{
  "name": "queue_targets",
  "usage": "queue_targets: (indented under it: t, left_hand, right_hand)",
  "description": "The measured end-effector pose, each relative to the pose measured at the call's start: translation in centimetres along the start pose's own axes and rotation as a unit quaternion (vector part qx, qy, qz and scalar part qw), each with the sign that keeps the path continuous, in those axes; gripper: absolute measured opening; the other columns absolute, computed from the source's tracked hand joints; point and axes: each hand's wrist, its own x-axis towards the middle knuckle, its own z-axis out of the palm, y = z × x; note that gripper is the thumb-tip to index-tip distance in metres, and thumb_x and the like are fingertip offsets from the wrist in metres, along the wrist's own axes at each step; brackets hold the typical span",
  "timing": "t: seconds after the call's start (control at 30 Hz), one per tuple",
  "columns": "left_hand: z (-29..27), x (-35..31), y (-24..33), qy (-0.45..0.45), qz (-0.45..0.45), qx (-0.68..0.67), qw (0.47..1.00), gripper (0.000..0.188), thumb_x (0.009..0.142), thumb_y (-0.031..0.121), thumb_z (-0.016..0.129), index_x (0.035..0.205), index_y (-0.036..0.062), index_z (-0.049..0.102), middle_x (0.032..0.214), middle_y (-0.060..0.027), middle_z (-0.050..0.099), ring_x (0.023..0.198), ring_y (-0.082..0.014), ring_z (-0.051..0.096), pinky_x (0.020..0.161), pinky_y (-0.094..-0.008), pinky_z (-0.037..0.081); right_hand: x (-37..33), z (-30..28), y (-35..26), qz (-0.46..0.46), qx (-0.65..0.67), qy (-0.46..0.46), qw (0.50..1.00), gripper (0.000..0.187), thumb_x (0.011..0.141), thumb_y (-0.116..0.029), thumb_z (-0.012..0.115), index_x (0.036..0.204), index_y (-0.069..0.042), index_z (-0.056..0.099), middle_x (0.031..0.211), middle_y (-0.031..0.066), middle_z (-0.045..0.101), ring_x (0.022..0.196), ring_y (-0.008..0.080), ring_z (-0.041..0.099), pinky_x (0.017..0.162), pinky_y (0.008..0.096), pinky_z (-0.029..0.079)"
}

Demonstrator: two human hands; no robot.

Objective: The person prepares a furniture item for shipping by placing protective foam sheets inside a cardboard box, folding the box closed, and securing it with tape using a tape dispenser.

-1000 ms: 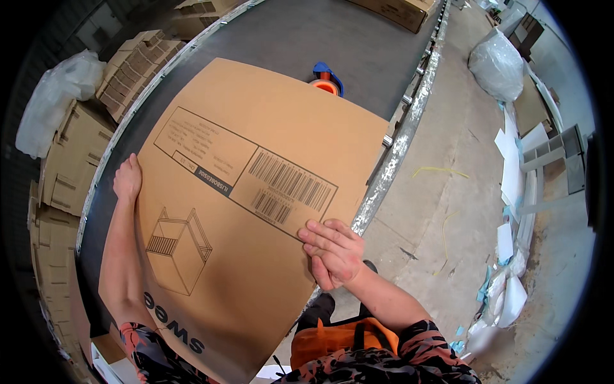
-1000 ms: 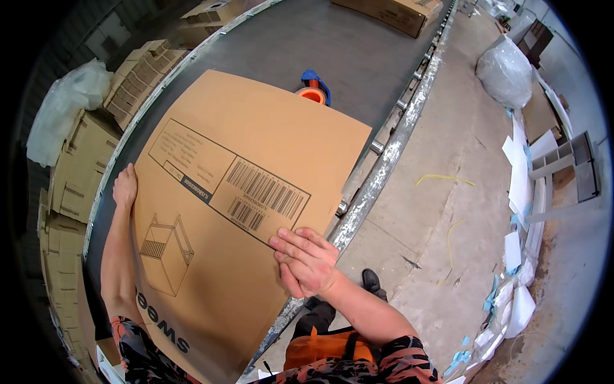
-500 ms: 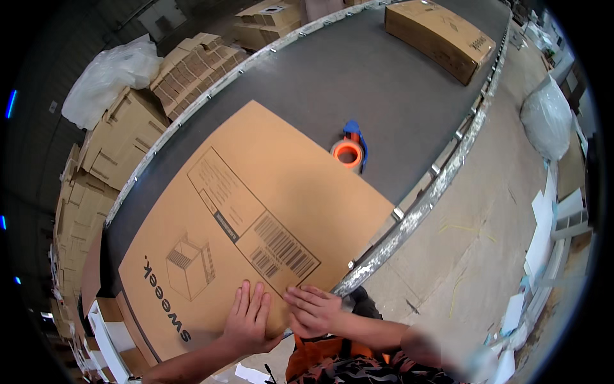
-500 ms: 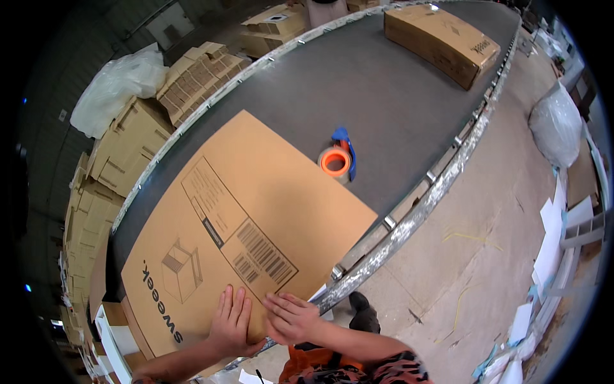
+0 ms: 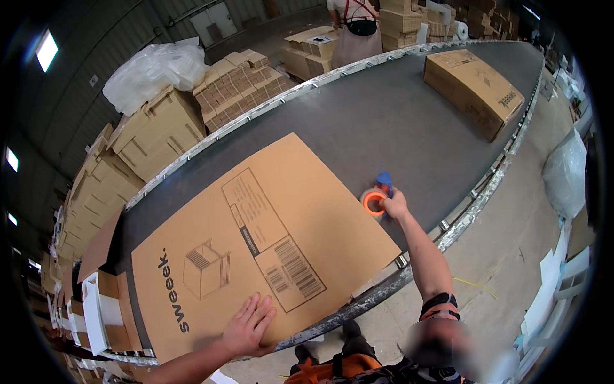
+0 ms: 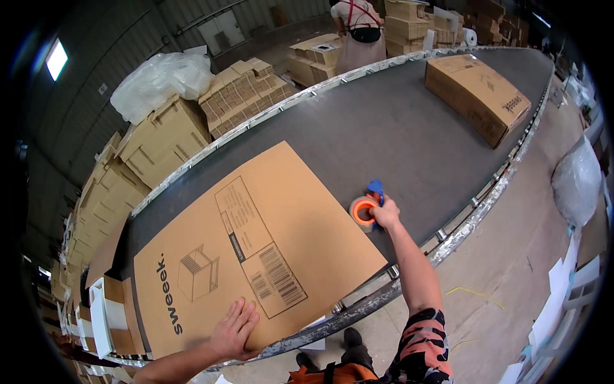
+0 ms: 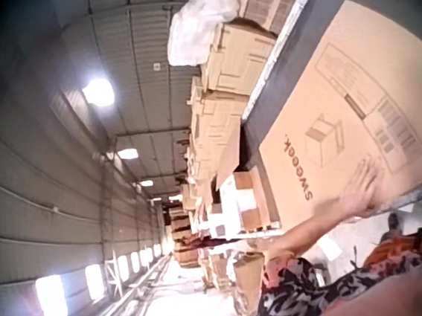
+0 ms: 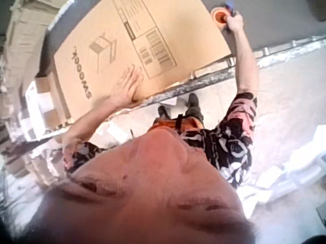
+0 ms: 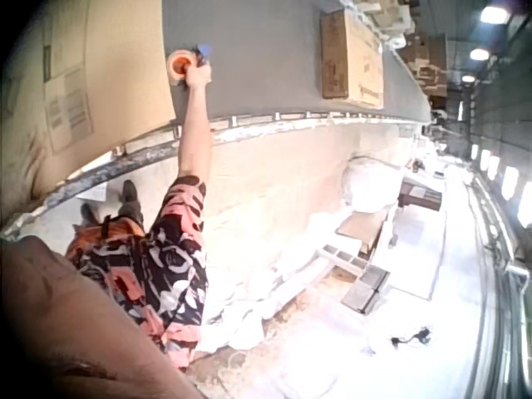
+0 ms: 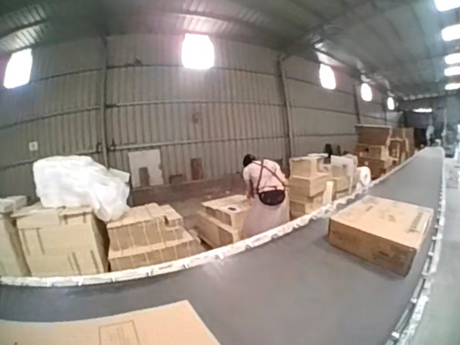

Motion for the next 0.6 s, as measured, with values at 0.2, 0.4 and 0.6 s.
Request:
queue_targets:
  t: [0.2, 0.4, 0.6]
  left_hand:
    - [-1.0, -0.3, 0.6, 0.002, 0.001, -0.006, 1.0, 0.085, 0.064, 0.044, 0.074, 0.125, -0.0065, 0.046, 0.137, -0.0302, 0.035, 0.129, -0.0498, 0.03, 0.108, -0.0544, 0.024]
    - [-0.6, -0.6, 0.9, -0.001, -0.015, 0.005, 1.0, 0.088, 0.068, 0.043, 0.071, 0.132, -0.0069, 0.037, 0.143, -0.0292, 0.026, 0.135, -0.0467, 0.019, 0.113, -0.0503, 0.015]
    - [1.1, -1.0, 2.9, 0.026, -0.138, 0.061, 0.988, 0.093, 0.072, 0.048, 0.066, 0.135, -0.0108, 0.031, 0.142, -0.0351, 0.022, 0.134, -0.0506, 0.017, 0.112, -0.0522, 0.013]
  right_hand:
    - [-15.9, -10.1, -0.4, 0.002, 0.341, 0.172, 0.924, 0.058, 0.07, 0.0, 0.05, 0.128, -0.002, 0.049, 0.106, 0.0067, 0.06, 0.088, 0.0157, 0.059, 0.075, 0.0267, 0.047]
    - [-29.1, -6.9, -10.3, -0.207, 0.028, 0.084, 0.974, 0.066, 0.069, -0.015, 0.058, 0.132, -0.001, 0.047, 0.127, 0.0166, 0.052, 0.111, 0.0264, 0.056, 0.093, 0.0335, 0.044]
    - [-29.1, 4.8, -25.3, -0.276, -0.411, -0.136, 0.858, 0.047, 0.069, -0.028, 0.06, 0.112, -0.008, 0.062, 0.108, 0.0208, 0.061, 0.088, 0.038, 0.064, 0.08, 0.0427, 0.051]
